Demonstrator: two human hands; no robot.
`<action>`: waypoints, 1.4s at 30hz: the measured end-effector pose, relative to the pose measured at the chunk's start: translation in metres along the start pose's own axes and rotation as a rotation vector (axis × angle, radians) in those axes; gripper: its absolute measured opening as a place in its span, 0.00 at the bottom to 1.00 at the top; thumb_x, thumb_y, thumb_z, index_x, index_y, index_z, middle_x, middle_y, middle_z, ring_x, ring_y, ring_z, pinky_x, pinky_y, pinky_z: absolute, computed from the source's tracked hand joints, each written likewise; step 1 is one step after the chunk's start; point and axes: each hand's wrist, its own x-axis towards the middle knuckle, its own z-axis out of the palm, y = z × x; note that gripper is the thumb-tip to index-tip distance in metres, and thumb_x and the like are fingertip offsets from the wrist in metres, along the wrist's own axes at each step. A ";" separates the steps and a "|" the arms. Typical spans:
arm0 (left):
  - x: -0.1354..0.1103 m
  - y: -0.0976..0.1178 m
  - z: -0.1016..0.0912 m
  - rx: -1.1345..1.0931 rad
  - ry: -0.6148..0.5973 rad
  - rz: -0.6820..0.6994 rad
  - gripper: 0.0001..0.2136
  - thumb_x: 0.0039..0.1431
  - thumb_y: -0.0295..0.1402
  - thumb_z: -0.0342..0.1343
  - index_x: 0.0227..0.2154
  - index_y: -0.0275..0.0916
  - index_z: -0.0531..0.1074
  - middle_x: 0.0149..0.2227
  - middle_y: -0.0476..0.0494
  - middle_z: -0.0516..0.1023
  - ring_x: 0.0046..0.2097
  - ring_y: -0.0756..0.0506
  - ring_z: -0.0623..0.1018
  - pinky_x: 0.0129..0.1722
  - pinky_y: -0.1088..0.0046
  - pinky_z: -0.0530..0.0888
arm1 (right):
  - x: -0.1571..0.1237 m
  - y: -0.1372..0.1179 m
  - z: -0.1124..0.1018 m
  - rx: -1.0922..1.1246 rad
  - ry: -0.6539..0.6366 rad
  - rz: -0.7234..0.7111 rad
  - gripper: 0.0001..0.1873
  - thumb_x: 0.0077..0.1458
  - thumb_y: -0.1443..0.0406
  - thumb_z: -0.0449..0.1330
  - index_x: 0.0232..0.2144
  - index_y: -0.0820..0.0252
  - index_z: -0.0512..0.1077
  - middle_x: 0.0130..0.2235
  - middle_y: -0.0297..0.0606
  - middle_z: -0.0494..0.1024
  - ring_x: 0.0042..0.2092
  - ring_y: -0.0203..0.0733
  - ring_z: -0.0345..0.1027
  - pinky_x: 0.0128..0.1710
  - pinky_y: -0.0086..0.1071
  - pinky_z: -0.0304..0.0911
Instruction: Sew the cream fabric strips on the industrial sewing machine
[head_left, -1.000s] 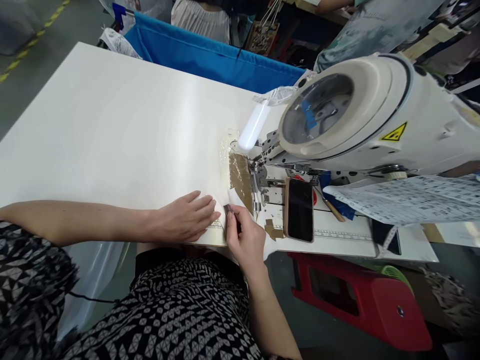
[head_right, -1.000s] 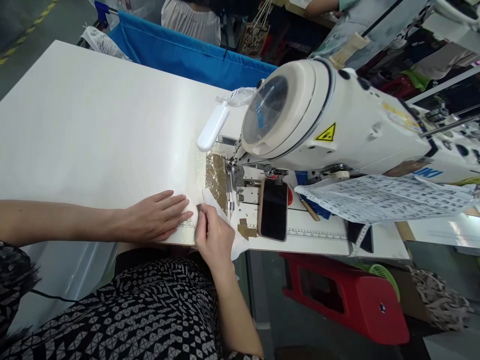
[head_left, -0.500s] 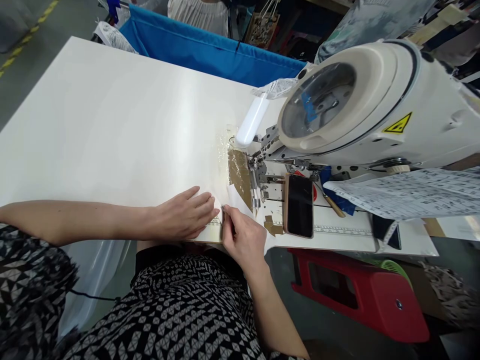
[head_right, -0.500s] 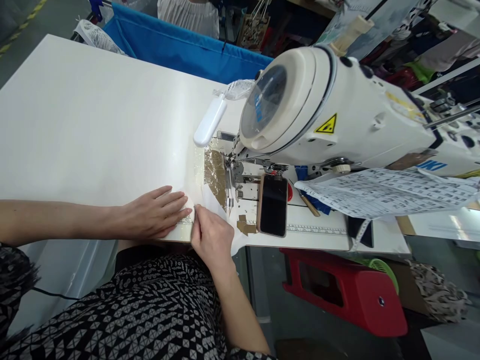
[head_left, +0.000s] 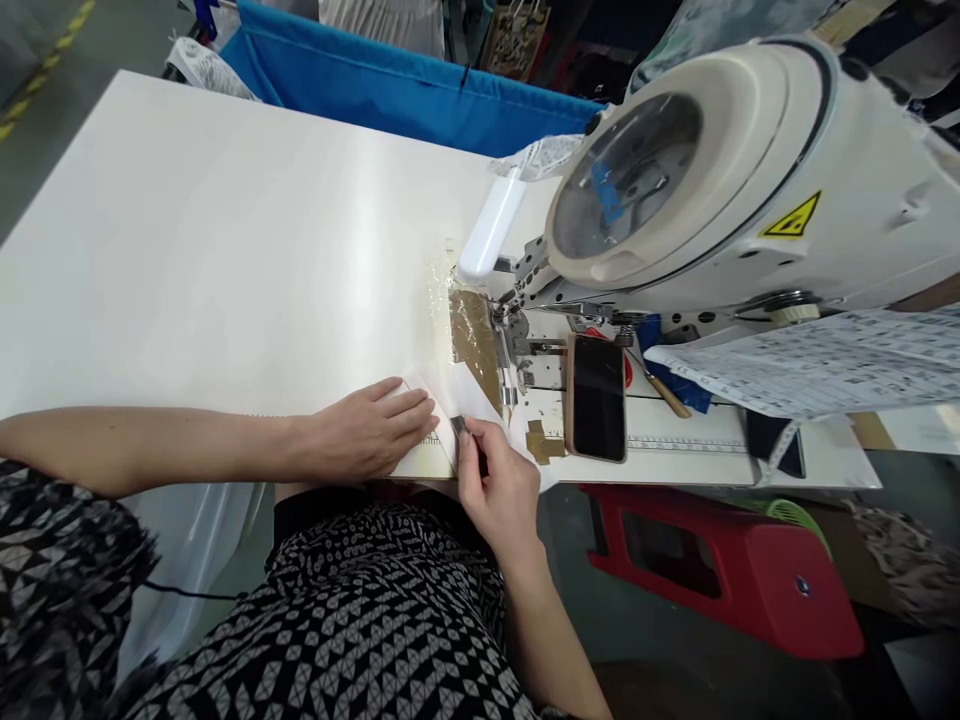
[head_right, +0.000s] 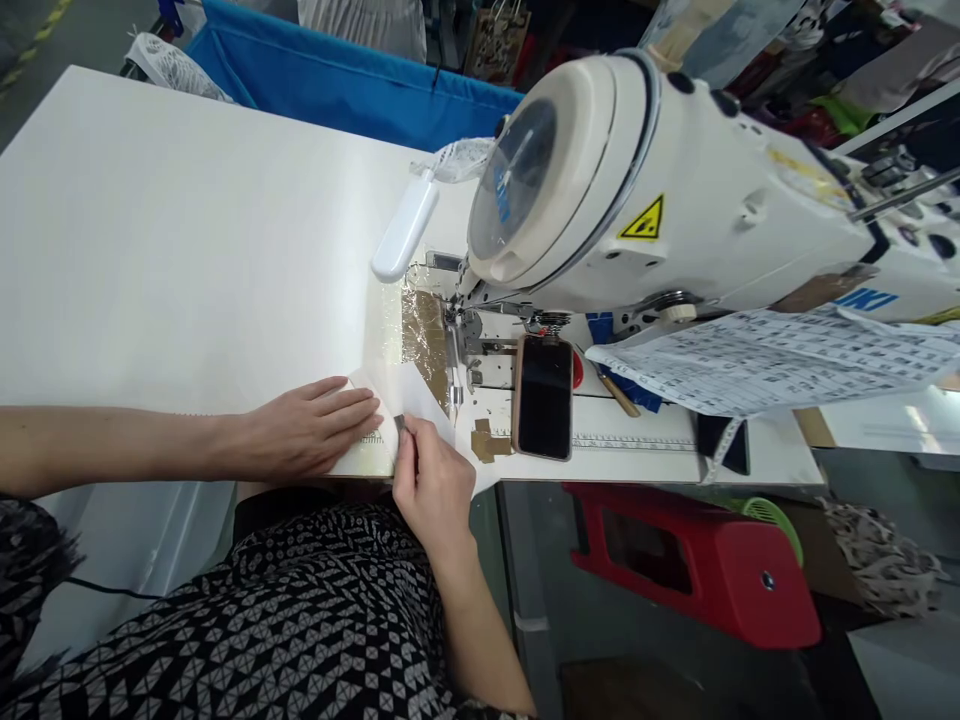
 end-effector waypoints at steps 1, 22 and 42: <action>0.000 0.000 0.000 0.003 0.003 0.001 0.18 0.67 0.34 0.44 0.55 0.29 0.66 0.54 0.32 0.72 0.57 0.38 0.69 0.55 0.58 0.66 | 0.000 0.001 0.001 -0.016 0.002 -0.004 0.09 0.65 0.67 0.50 0.41 0.59 0.71 0.31 0.35 0.80 0.28 0.39 0.74 0.28 0.29 0.63; -0.002 -0.001 -0.009 0.091 0.041 -0.021 0.17 0.65 0.34 0.49 0.53 0.30 0.67 0.50 0.31 0.73 0.52 0.37 0.72 0.53 0.55 0.67 | -0.025 0.006 -0.023 0.117 0.129 0.108 0.07 0.63 0.66 0.54 0.42 0.58 0.70 0.29 0.34 0.78 0.26 0.38 0.71 0.25 0.28 0.64; -0.005 -0.001 -0.009 0.150 -0.039 -0.036 0.22 0.65 0.39 0.47 0.56 0.27 0.64 0.53 0.24 0.70 0.54 0.32 0.70 0.52 0.54 0.67 | 0.022 -0.005 0.016 -0.077 -0.035 -0.115 0.11 0.66 0.67 0.48 0.41 0.60 0.71 0.31 0.36 0.80 0.30 0.40 0.74 0.28 0.29 0.57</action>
